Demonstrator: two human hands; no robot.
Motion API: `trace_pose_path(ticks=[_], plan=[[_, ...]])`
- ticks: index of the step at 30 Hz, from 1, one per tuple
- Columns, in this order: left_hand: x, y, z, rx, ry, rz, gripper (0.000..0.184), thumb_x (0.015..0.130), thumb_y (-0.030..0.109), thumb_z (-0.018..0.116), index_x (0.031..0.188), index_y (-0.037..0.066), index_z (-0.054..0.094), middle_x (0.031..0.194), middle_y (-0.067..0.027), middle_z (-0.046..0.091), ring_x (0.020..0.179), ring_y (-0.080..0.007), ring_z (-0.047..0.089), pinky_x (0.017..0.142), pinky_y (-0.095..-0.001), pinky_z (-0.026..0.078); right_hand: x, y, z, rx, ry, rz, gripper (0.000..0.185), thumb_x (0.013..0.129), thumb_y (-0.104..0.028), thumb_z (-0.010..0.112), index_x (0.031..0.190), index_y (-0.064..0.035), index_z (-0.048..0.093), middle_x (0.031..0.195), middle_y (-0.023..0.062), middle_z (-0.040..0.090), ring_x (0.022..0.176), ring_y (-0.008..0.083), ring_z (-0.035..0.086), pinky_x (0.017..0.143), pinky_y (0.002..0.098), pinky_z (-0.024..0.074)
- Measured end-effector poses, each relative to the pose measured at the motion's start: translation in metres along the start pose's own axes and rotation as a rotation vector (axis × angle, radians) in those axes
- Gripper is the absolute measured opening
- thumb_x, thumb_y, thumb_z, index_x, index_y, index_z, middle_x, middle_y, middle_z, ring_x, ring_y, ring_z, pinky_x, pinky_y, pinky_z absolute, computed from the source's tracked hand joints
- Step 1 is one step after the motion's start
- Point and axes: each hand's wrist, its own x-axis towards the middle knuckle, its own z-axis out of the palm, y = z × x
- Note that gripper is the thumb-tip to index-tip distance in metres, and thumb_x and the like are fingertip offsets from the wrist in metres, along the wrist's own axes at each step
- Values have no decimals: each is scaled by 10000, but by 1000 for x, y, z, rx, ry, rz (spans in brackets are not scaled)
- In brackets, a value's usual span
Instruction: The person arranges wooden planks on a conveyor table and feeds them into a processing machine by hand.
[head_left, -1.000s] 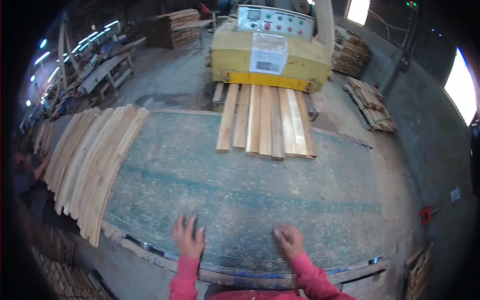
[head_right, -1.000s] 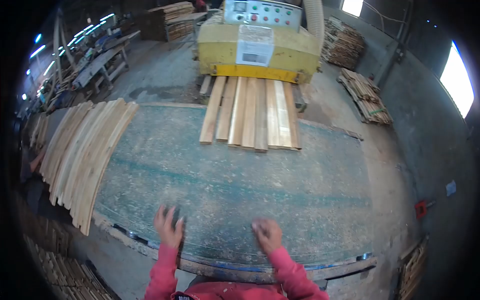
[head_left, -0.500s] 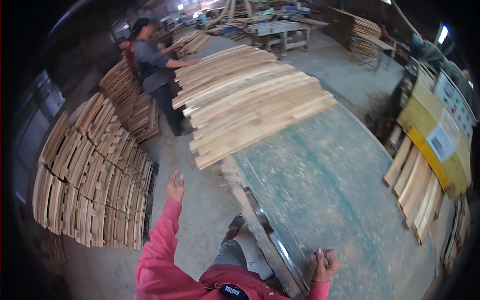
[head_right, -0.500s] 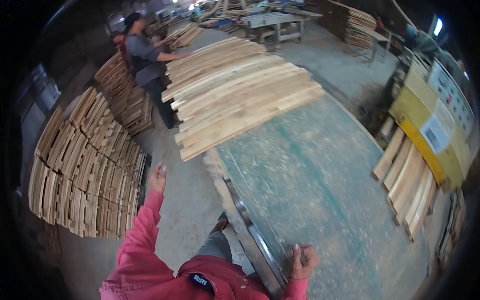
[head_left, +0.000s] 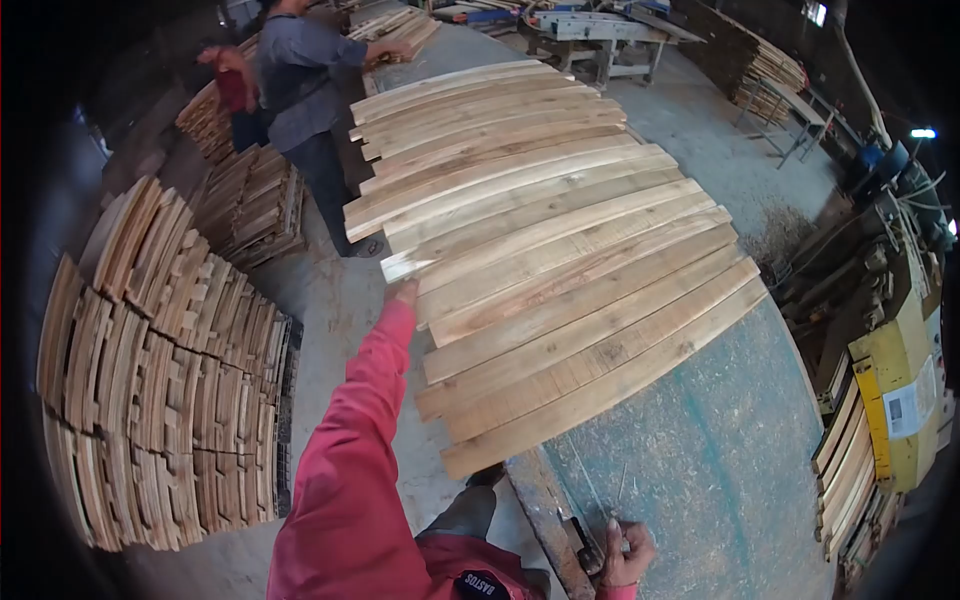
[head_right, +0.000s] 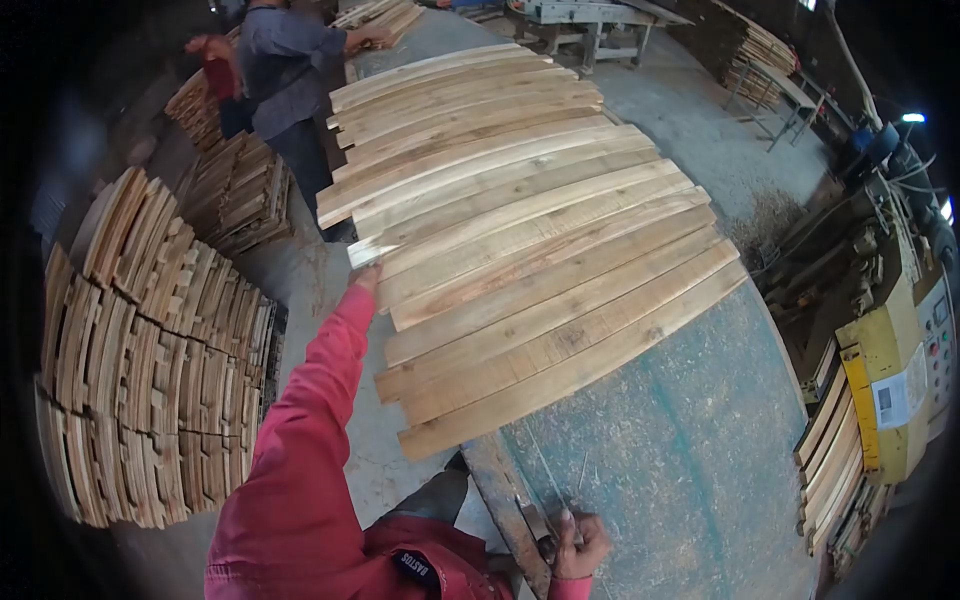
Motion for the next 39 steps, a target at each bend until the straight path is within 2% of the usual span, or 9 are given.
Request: trace_pose_path(ticks=[3, 7, 9, 10, 11, 14, 19, 28, 39], plan=[[7, -43, -2, 82, -102, 34, 541, 962, 490, 615, 1072, -23, 748, 1091, -265, 735, 1139, -402, 672, 984, -493, 501, 31, -12, 35, -88, -48, 219, 275, 924, -231, 740, 991, 35, 717, 748, 180, 677, 696, 287, 666, 670, 402, 513], [-83, -67, -34, 59, -266, 107, 560, 986, 462, 580, 818, -52, 725, 704, -231, 700, 676, -361, 715, 631, -464, 574, 55, -21, 63, -290, -131, 319, 658, 938, -424, 694, 1392, 24, 533, 851, 256, 719, 796, 406, 725, 712, 487, 561], [-117, -51, -56, 217, -400, 14, 505, 949, 446, 629, 968, -50, 723, 816, -225, 711, 755, -368, 706, 692, -503, 550, 65, -30, 71, -320, -161, 364, 841, 934, -511, 664, 1517, 29, 390, 894, 282, 727, 822, 451, 727, 714, 520, 570], [-133, -46, -56, 565, -198, 216, 524, 932, 458, 645, 1091, -40, 690, 934, -240, 695, 863, -374, 691, 763, -524, 530, 68, -27, 74, -377, -156, 368, 933, 930, -549, 644, 1554, 43, 284, 857, 282, 720, 743, 467, 714, 661, 523, 565], [-145, -36, -52, 892, 26, 430, 582, 915, 469, 661, 1215, -30, 656, 1053, -255, 679, 971, -380, 676, 835, -545, 510, 70, -30, 74, -386, -150, 401, 950, 926, -551, 649, 1558, 44, 264, 857, 287, 719, 748, 469, 714, 665, 522, 565], [-152, 55, -3, 640, 225, 975, 654, 903, 499, 662, 1336, 15, 579, 1260, -243, 599, 1175, -401, 580, 972, -568, 444, 76, -36, 75, -365, -147, 471, 1027, 910, -568, 662, 1571, 47, 174, 853, 299, 716, 757, 479, 713, 678, 527, 564], [-147, 131, 145, 728, -264, 937, 657, 912, 587, 626, 1269, 35, 631, 1257, -177, 581, 1215, -385, 530, 992, -551, 422, 76, -39, 74, -374, -135, 488, 1063, 913, -603, 638, 1579, 46, 123, 885, 310, 715, 790, 474, 722, 672, 527, 568], [-234, 116, 147, 678, -54, 937, 774, 864, 662, 645, 1252, -9, 638, 1237, -183, 578, 1212, -375, 520, 1016, -529, 382, 37, -15, 57, -439, -108, 504, 1383, 741, -802, 699, 1565, 129, 94, 927, 298, 714, 739, 404, 734, 611, 466, 568], [-492, 18, 93, 698, -89, 1045, 747, 877, 600, 663, 1243, -50, 639, 1211, -228, 577, 1208, -403, 512, 1043, -523, 382, -175, 68, -105, -441, -6, 544, 1344, 759, -783, 694, 1547, 150, 131, 940, 311, 703, 741, 422, 726, 581, 501, 552]])
